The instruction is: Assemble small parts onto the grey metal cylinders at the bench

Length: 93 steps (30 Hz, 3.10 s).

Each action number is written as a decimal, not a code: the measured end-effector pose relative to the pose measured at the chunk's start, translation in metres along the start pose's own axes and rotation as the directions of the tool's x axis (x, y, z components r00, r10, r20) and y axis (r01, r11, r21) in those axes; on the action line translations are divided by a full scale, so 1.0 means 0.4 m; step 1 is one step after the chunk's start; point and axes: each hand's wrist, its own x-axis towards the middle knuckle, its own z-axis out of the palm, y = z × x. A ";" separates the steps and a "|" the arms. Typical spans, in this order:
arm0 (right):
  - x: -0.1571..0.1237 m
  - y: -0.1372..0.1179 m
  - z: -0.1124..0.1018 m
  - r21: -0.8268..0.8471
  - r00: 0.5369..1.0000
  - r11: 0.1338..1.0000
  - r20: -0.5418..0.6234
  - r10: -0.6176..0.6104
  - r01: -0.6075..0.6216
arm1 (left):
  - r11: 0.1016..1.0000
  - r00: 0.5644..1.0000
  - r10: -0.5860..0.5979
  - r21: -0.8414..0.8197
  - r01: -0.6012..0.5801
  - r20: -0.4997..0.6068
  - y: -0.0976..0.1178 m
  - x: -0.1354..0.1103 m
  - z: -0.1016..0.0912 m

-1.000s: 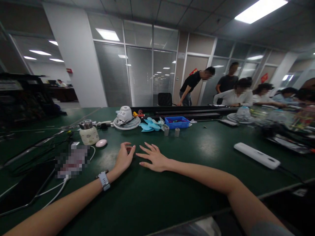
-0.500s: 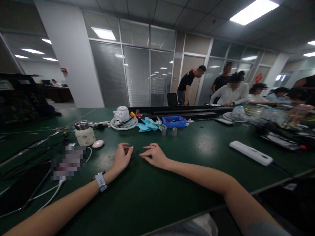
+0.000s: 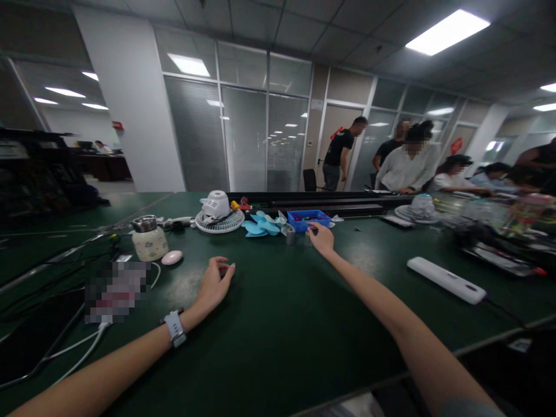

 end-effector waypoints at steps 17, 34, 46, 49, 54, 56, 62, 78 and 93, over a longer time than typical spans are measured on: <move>-0.018 -0.003 0.021 -0.116 0.997 0.990 -0.014 -0.078 0.076 | 0.999 1.000 -0.024 0.042 0.023 0.012 0.018 -0.006 -0.007; -0.049 -0.123 0.045 -0.049 0.978 0.979 0.073 -0.196 0.200 | 0.997 0.999 0.030 0.072 -0.031 0.017 0.017 -0.005 -0.002; -0.223 -0.277 -0.032 0.329 0.837 0.825 0.148 -0.526 0.460 | 0.952 0.944 0.298 0.028 -0.305 0.145 0.156 -0.017 0.042; -0.235 -0.279 -0.027 0.376 0.852 0.827 0.153 -0.500 0.418 | 0.947 0.928 0.319 -0.019 -0.321 0.195 0.174 0.000 0.058; -0.247 -0.280 -0.025 0.441 0.867 0.819 0.155 -0.473 0.367 | 0.957 0.917 0.289 -0.043 -0.288 0.274 0.182 0.017 0.058; -0.250 -0.281 -0.021 0.450 0.874 0.821 0.156 -0.459 0.351 | 0.956 0.911 0.291 -0.043 -0.292 0.292 0.184 0.016 0.056; -0.257 -0.284 -0.015 0.457 0.876 0.819 0.157 -0.457 0.345 | 0.952 0.930 0.299 -0.005 -0.305 0.215 0.209 0.013 0.046; -0.261 -0.294 -0.044 0.316 0.855 0.857 0.199 -0.479 0.407 | 0.990 0.923 0.108 0.049 -0.135 0.368 0.055 -0.029 -0.016; -0.058 -0.174 0.109 -0.100 0.964 0.960 0.077 -0.253 0.260 | 0.994 0.930 0.078 0.037 -0.098 0.360 0.066 -0.030 -0.016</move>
